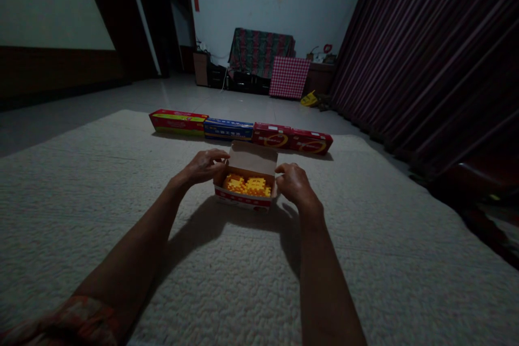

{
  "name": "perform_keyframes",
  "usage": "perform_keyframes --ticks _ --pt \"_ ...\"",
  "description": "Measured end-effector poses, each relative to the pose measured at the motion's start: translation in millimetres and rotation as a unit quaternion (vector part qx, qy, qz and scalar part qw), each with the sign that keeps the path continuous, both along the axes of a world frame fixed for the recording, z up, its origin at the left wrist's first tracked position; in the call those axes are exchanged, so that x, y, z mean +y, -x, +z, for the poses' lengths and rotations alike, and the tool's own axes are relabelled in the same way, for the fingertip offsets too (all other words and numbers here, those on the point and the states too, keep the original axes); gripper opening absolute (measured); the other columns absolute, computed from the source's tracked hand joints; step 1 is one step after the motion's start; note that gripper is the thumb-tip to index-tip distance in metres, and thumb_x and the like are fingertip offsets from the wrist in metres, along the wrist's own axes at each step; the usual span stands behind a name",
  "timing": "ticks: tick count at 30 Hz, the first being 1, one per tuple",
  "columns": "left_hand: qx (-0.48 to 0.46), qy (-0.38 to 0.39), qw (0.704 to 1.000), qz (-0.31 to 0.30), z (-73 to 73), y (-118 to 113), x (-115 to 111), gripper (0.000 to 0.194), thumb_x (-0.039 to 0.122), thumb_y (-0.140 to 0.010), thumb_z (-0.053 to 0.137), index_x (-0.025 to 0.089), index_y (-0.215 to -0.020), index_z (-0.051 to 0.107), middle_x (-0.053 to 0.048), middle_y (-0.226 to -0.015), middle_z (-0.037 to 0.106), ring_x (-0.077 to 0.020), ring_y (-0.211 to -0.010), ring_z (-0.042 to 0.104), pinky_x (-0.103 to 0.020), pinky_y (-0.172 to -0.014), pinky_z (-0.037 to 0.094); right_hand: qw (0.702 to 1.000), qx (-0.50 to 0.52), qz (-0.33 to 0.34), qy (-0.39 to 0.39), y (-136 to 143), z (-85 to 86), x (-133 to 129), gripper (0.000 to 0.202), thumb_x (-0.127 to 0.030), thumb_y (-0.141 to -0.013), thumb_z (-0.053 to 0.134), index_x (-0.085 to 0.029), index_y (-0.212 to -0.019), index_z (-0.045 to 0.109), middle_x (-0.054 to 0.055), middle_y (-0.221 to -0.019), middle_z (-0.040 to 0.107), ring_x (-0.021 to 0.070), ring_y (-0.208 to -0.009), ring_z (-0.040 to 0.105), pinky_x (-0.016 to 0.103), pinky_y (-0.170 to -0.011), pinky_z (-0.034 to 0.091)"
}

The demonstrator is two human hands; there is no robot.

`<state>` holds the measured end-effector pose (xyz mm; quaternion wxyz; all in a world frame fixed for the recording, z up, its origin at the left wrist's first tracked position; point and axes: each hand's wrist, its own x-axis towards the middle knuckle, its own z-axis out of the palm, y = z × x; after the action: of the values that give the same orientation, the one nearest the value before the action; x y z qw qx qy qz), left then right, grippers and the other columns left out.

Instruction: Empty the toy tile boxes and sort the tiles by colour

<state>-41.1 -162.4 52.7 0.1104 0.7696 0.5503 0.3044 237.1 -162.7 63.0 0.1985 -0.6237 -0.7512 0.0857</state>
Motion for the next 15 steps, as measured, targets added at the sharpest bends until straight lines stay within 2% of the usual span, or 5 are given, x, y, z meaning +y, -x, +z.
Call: perform_keyframes --ticks 3,6,9,11,15 --pt "-0.005 -0.003 0.999 0.043 -2.7 13.3 3.3 0.040 0.018 -0.073 0.055 0.018 -0.107 0.078 -0.009 -0.108 0.077 -0.0223 -0.097 0.069 -0.032 -0.087 0.054 0.999 -0.002 -0.033 -0.004 -4.8 -3.1 1.0 0.033 -0.014 -0.076 0.061 -0.015 -0.106 0.075 0.016 -0.112 0.069 0.0249 -0.095 0.067 0.035 -0.082 0.052" --pt "-0.028 0.030 0.998 0.053 -7.0 25.7 4.9 0.043 0.019 -0.070 0.059 0.019 -0.109 0.077 -0.008 -0.101 0.078 -0.0215 -0.090 0.071 -0.031 -0.079 0.056 0.997 -0.017 -0.072 0.008 -8.3 -1.6 -0.5 0.037 -0.021 -0.071 0.066 -0.014 -0.107 0.074 0.015 -0.106 0.070 0.0235 -0.084 0.067 0.032 -0.071 0.051" --pt "-0.066 0.080 0.994 0.045 -11.1 32.4 4.3 0.050 0.021 -0.069 0.060 0.015 -0.116 0.074 -0.009 -0.092 0.079 -0.0188 -0.075 0.072 -0.027 -0.066 0.055 0.996 -0.049 -0.074 0.019 -10.3 3.1 -4.0 0.020 -0.026 -0.068 0.069 -0.019 -0.086 0.076 0.008 -0.090 0.073 0.0217 -0.078 0.066 0.029 -0.064 0.046" --pt "-0.066 0.081 0.993 0.053 -11.9 33.0 3.1 0.049 0.022 -0.067 0.062 0.014 -0.114 0.075 -0.009 -0.087 0.078 -0.0178 -0.069 0.071 -0.027 -0.063 0.053 0.996 -0.067 -0.058 0.034 -9.3 5.7 -6.2 0.007 -0.024 -0.068 0.067 -0.023 -0.068 0.074 0.004 -0.077 0.073 0.0195 -0.071 0.064 0.028 -0.060 0.043" --pt "-0.020 0.091 0.993 0.067 -7.7 30.0 -0.9 0.033 0.023 -0.067 0.062 0.018 -0.094 0.080 -0.005 -0.068 0.074 -0.0173 -0.063 0.067 -0.027 -0.063 0.050 0.995 -0.070 -0.034 0.069 -4.2 7.3 -7.1 0.022 -0.021 -0.075 0.061 -0.023 -0.056 0.072 0.003 -0.063 0.070 0.0173 -0.062 0.062 0.028 -0.059 0.040"
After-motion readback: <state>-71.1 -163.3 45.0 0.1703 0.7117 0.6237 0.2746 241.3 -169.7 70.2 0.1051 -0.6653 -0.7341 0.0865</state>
